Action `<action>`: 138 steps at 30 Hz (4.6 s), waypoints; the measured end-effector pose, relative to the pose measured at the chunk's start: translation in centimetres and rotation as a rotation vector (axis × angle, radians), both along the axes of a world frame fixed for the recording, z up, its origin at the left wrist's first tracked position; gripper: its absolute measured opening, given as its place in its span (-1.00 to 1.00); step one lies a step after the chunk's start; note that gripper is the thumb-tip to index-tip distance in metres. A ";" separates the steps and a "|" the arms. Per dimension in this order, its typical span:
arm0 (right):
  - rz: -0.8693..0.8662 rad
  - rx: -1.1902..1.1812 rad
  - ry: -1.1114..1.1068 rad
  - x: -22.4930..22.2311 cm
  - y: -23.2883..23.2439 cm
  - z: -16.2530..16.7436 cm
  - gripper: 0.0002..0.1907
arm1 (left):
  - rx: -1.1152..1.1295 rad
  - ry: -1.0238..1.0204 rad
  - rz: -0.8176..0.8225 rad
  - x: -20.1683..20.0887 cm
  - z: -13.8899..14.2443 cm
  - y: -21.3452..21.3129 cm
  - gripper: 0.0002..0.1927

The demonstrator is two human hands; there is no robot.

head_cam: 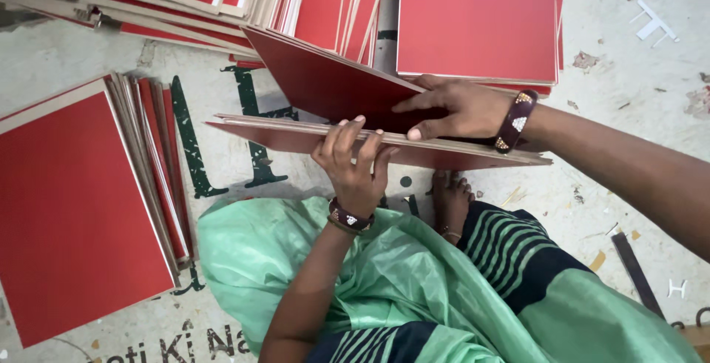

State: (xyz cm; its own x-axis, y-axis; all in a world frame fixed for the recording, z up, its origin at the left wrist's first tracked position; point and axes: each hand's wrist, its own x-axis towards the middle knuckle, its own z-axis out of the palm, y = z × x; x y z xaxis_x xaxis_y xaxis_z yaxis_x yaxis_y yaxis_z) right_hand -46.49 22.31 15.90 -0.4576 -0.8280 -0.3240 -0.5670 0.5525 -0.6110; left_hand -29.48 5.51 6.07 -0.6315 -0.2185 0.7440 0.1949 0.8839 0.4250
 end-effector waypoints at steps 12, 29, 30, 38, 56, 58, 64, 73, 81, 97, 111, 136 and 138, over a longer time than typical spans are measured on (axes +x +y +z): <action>-0.133 0.095 -0.141 -0.1 -0.4 -0.8 -0.45 | 0.003 -0.019 -0.007 0.9 -0.2 0.0 -0.60; 0.025 0.127 0.719 -1.3 0.8 -1.2 -0.63 | 0.000 0.021 -0.011 2.1 -0.9 0.4 -0.64; 0.041 0.099 0.761 -1.1 1.0 -1.3 -0.64 | 0.003 0.024 -0.010 2.0 -1.0 0.4 -0.64; 0.162 0.129 0.883 -1.1 0.7 -2.2 -0.25 | 0.008 0.014 0.013 1.3 -1.3 0.4 -0.63; -0.119 -0.025 -0.095 0.1 -0.2 0.1 -0.37 | 0.042 -0.009 -0.013 -0.4 -1.3 0.0 -0.55; -0.120 0.014 -0.092 0.1 -0.3 0.0 -0.39 | 0.041 -0.010 -0.018 -0.3 -1.3 0.0 -0.55; -0.092 -0.071 -0.089 -0.4 0.5 -1.3 -0.51 | 0.036 0.003 -0.018 0.4 -1.7 0.0 -0.56; 0.022 0.216 0.772 -2.3 0.3 -2.0 -0.27 | 0.031 0.053 -0.032 1.8 -1.8 0.2 -0.61; 0.096 0.013 0.697 -1.9 1.3 -2.0 -0.55 | 0.025 0.062 -0.022 1.1 -2.0 0.1 -0.62; -0.066 -0.068 0.168 0.6 -0.2 -0.7 -0.45 | 0.054 0.093 -0.025 -0.6 -2.8 -0.2 -0.58; -0.065 -0.185 0.217 -0.6 -0.5 -0.1 -0.73 | 0.060 0.116 -0.038 -0.9 -3.1 -0.4 -0.57; -0.099 -0.211 0.017 -1.4 0.2 0.2 -0.68 | -0.032 -0.195 0.032 -0.2 4.3 -0.3 -0.42; -0.072 -0.240 0.036 -1.4 0.2 0.2 -0.69 | -0.031 -0.220 0.030 -0.2 4.6 -0.3 -0.42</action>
